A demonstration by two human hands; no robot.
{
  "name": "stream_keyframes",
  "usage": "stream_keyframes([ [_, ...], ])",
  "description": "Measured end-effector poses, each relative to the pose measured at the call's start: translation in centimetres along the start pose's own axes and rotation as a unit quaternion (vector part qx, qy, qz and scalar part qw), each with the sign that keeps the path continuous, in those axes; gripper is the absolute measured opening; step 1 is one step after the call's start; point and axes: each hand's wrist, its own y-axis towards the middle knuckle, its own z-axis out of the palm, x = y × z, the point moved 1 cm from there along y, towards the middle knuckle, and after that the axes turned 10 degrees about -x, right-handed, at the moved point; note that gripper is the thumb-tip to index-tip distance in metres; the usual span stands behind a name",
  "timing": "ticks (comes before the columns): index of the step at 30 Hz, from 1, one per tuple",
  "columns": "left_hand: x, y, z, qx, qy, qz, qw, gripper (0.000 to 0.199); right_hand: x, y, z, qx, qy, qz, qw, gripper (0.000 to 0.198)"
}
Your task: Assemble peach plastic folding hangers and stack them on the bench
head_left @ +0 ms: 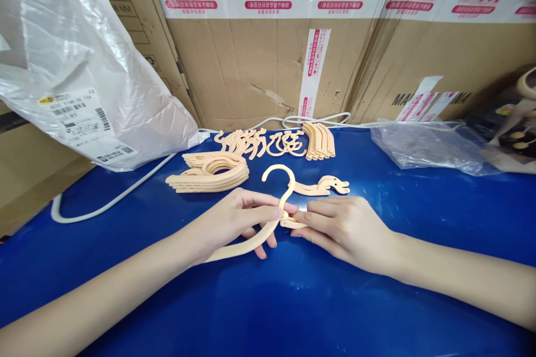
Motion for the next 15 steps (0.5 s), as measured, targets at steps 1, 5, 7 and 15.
stream_keyframes([
  [1,0.03,0.00,-0.04,0.000,0.001,0.000,1.000,0.026,-0.01,-0.05,0.01,0.002,0.002,0.006,1.000,0.034],
  [5,0.15,0.09,-0.19,0.002,-0.006,-0.007,1.000,0.026,-0.14,-0.26,0.00,0.002,-0.002,0.018,1.000,0.034],
  [7,0.11,0.11,-0.23,0.001,-0.013,-0.011,1.000,0.027,-0.24,-0.30,0.01,-0.003,-0.007,0.021,1.000,0.035],
  [15,-0.05,0.03,-0.49,0.025,-0.012,-0.024,0.999,0.025,-0.51,-0.11,-0.01,-0.025,-0.018,0.015,0.999,0.035],
])
